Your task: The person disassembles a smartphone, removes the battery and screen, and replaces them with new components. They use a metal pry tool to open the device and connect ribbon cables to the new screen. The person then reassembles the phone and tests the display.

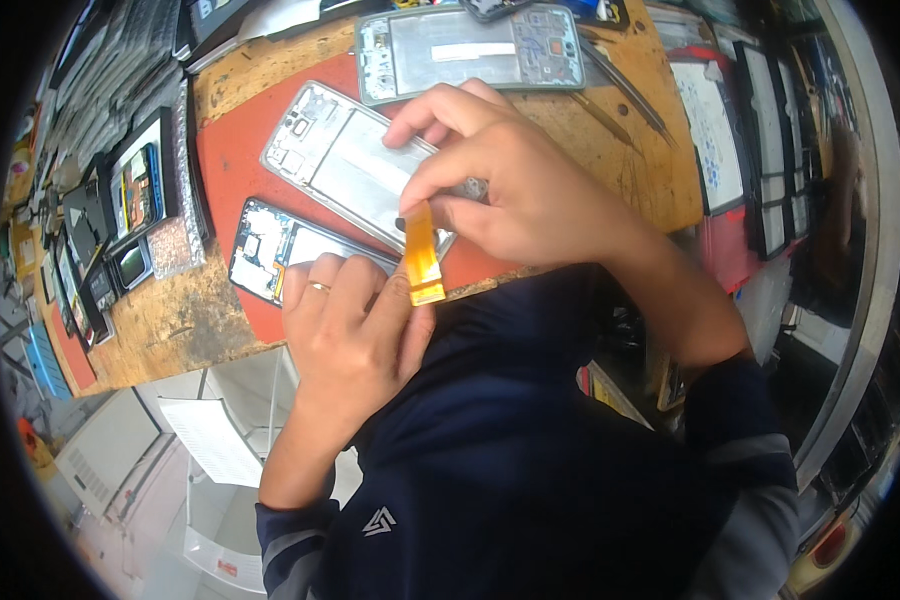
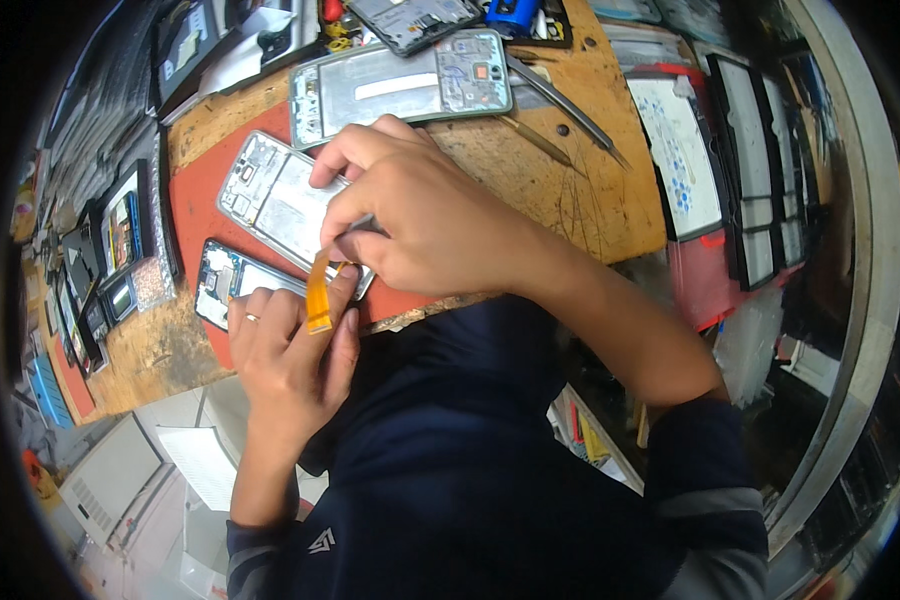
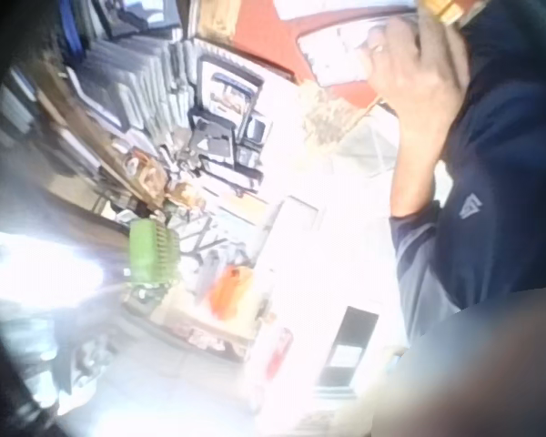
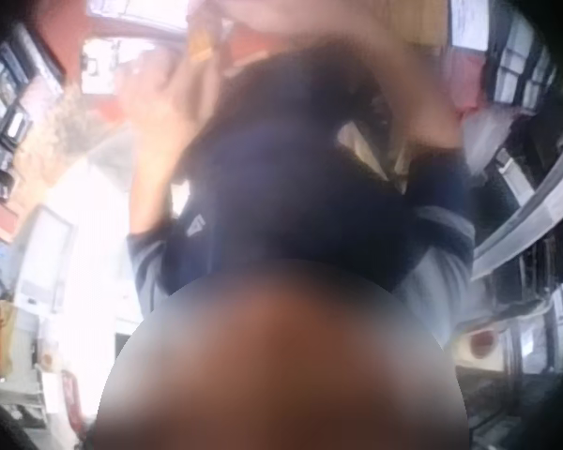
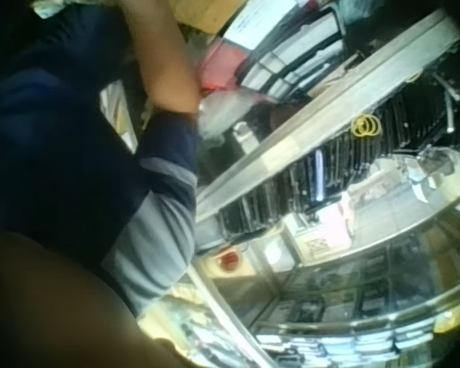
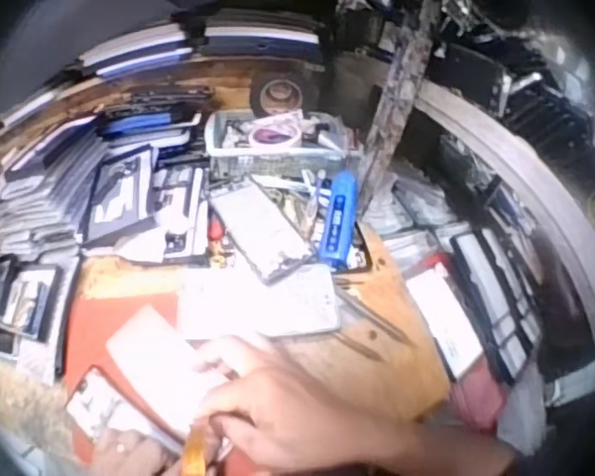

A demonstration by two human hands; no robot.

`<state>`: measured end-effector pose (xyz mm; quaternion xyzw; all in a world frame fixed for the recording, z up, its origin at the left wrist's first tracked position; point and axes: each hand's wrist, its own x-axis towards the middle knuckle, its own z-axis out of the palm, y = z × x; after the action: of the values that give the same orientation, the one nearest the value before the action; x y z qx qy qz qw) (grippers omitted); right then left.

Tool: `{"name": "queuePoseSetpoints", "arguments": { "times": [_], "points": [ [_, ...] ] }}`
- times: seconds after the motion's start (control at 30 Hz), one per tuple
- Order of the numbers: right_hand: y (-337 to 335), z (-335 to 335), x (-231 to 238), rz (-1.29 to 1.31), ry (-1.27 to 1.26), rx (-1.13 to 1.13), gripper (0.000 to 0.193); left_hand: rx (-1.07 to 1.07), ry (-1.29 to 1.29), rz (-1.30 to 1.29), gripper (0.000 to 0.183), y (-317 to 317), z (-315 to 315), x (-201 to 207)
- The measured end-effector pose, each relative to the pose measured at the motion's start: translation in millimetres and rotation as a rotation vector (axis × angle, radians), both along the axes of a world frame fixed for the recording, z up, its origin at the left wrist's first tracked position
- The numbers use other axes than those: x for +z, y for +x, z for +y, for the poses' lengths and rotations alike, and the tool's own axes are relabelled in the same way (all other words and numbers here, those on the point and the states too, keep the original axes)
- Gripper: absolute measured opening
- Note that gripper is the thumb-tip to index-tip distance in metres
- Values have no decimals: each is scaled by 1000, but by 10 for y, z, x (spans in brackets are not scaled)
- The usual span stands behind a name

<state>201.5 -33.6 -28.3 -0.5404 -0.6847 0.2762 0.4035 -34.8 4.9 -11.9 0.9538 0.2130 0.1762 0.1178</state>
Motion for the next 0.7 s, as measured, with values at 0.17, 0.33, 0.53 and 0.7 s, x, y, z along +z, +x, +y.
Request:
{"name": "queuePoseSetpoints", "arguments": {
  "times": [0.17,0.33,0.53,0.7],
  "points": [
    [-14,16,-52,-18,44,-28,12,11,34,23,41,23,-11,-19],
    [2,53,-47,13,40,-23,8,14,21,45,44,42,-21,30],
    [35,78,-51,28,22,-15,10,3,64,117,42,78,-10,104],
    [57,77,-52,-15,35,-14,12,-15,65,120,47,99,-38,126]
  ]
}}
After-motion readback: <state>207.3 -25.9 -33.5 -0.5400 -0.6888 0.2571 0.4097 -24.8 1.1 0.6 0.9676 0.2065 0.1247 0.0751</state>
